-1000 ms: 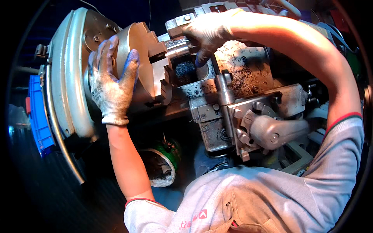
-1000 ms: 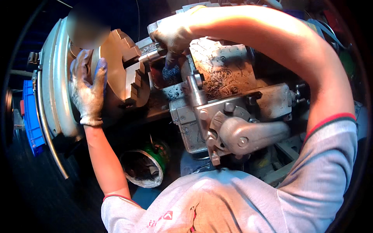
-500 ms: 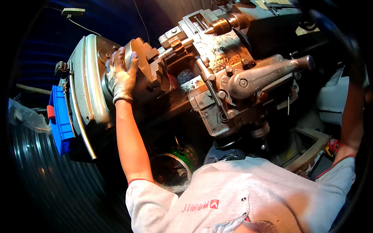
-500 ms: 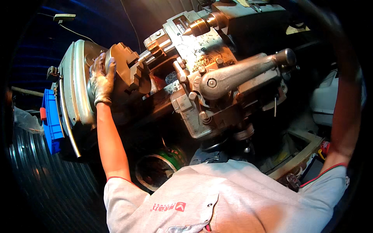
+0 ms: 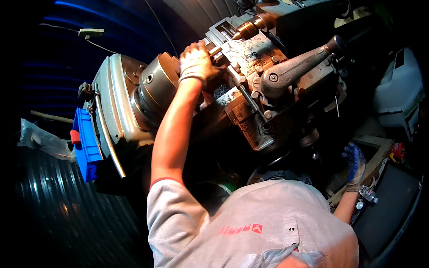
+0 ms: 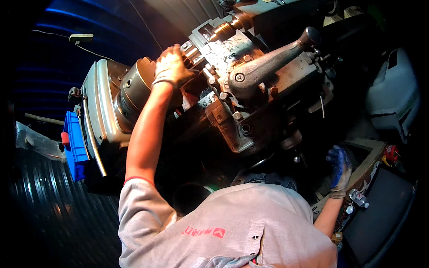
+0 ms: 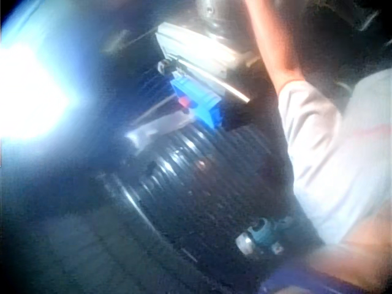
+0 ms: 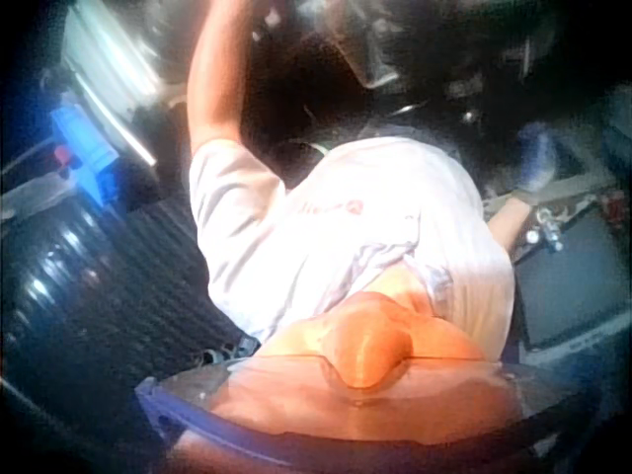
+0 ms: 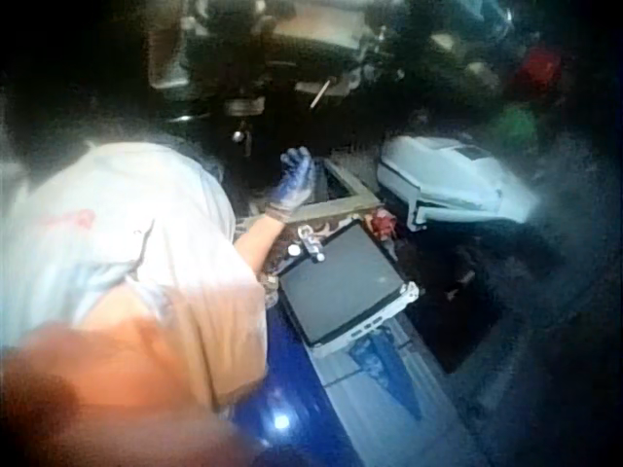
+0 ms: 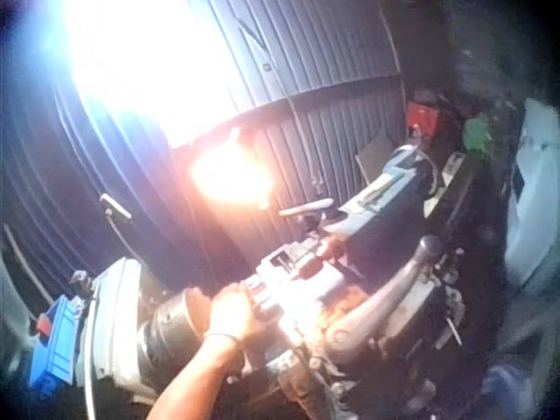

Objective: The person operates a metal lathe, using a file to smooth a rotating cylindrical workpiece. They repeatedly measure the workpiece with a dial caliper, adjust the lathe controls, and reposition the workpiece in the chuck. The person wears gloves and uses a file and caliper throughout the task.

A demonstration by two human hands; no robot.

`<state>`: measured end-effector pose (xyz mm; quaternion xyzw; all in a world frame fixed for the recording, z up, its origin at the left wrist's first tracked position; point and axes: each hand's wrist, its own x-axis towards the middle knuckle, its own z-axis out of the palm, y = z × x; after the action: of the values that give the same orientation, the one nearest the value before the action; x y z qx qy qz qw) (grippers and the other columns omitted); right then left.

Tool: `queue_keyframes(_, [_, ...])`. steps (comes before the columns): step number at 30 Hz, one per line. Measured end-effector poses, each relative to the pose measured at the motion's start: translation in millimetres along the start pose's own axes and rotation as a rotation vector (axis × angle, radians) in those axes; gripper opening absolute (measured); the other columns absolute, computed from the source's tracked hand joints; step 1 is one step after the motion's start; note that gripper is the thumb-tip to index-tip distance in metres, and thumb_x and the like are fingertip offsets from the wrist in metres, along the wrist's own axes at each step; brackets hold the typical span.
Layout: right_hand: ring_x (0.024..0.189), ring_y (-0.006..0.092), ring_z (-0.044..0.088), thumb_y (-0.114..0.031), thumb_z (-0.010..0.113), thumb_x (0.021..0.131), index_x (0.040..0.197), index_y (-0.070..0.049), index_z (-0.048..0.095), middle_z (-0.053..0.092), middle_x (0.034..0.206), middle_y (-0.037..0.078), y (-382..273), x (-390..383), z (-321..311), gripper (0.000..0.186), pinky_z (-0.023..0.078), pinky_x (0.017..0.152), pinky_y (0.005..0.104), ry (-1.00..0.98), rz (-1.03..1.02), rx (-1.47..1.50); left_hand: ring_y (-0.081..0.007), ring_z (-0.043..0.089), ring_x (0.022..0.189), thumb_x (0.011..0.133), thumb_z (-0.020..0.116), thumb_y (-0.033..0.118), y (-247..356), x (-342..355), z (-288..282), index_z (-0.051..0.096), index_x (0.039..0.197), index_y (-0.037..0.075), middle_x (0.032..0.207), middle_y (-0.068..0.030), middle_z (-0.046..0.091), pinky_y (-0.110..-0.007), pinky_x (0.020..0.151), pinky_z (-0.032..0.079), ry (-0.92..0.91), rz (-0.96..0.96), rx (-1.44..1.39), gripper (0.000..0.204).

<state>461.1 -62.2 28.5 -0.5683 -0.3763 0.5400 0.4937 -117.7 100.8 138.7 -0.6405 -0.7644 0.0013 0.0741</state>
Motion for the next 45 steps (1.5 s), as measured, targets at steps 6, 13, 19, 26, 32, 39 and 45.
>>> queue_keyframes(6, [0.089,0.0149,0.064,-0.032,0.058,0.102,0.121,0.000,0.066,0.069,0.108,0.009,-5.9,0.5,8.4,0.038,0.053,0.080,0.0297,0.008,-0.038,-0.187,-0.0394,0.056,0.119,0.063,0.091,0.032,-4.7,23.6,64.5,0.034,0.148,0.000,0.126,-0.0227,0.055,-0.046,0.102,0.045,0.157,-0.030,0.070,0.107])
queue_keyframes(13, [0.093,0.0153,0.065,-0.035,0.057,0.102,0.119,-0.001,0.067,0.068,0.112,0.009,10.4,5.5,5.4,0.039,0.053,0.082,0.0299,-0.042,0.074,-0.167,-0.0369,0.061,0.111,0.074,0.077,0.031,-3.9,53.2,20.7,0.059,0.122,0.000,0.119,-0.0233,0.063,-0.044,0.097,0.050,-0.307,0.082,0.111,0.059])
queue_keyframes(19, [0.090,0.0147,0.065,-0.035,0.063,0.099,0.120,0.000,0.066,0.069,0.107,0.009,17.3,20.8,27.3,0.040,0.055,0.079,0.0298,-0.172,0.136,-0.144,-0.0310,0.063,0.118,0.058,0.088,0.036,-21.6,69.2,15.7,0.038,0.147,0.002,0.126,-0.0244,0.063,-0.037,0.101,0.049,-0.504,-0.076,-0.317,0.108])
queue_keyframes(26, [0.097,0.0171,0.067,-0.024,0.065,0.098,0.122,0.000,0.064,0.068,0.116,0.011,38.3,40.6,27.0,0.034,0.057,0.081,0.0296,-0.236,0.226,-0.171,-0.0377,0.064,0.109,0.065,0.088,0.033,-0.9,46.4,43.4,0.043,0.141,0.004,0.113,-0.0241,0.065,-0.045,0.093,0.053,-0.124,-0.058,0.016,0.093])
queue_keyframes(32, [0.100,0.0174,0.066,-0.020,0.062,0.100,0.124,0.000,0.063,0.067,0.118,0.011,42.6,58.7,31.2,0.032,0.057,0.084,0.0305,-0.300,0.199,-0.121,-0.0353,0.067,0.100,0.063,0.084,0.032,-8.7,69.8,17.5,0.054,0.127,-0.001,0.105,-0.0220,0.068,-0.042,0.088,0.054,-0.461,0.036,-0.017,0.078])
queue_keyframes(39, [0.100,0.0160,0.066,-0.016,0.062,0.099,0.124,-0.001,0.063,0.067,0.115,0.009,44.4,66.4,36.9,0.029,0.056,0.086,0.0307,-0.300,0.200,-0.129,-0.0375,0.067,0.102,0.067,0.082,0.029,-21.7,65.8,32.3,0.056,0.125,0.004,0.109,-0.0239,0.067,-0.043,0.088,0.055,-0.386,0.018,-0.148,0.068])
queue_keyframes(45, [0.101,0.0163,0.066,-0.015,0.066,0.097,0.122,-0.003,0.064,0.069,0.114,0.009,55.5,68.5,43.8,0.028,0.054,0.089,0.0302,-0.326,0.233,-0.200,-0.0433,0.062,0.105,0.074,0.074,0.026,0.4,46.6,41.4,0.056,0.118,0.003,0.113,-0.0263,0.060,-0.049,0.092,0.050,-0.194,0.063,0.165,0.052])
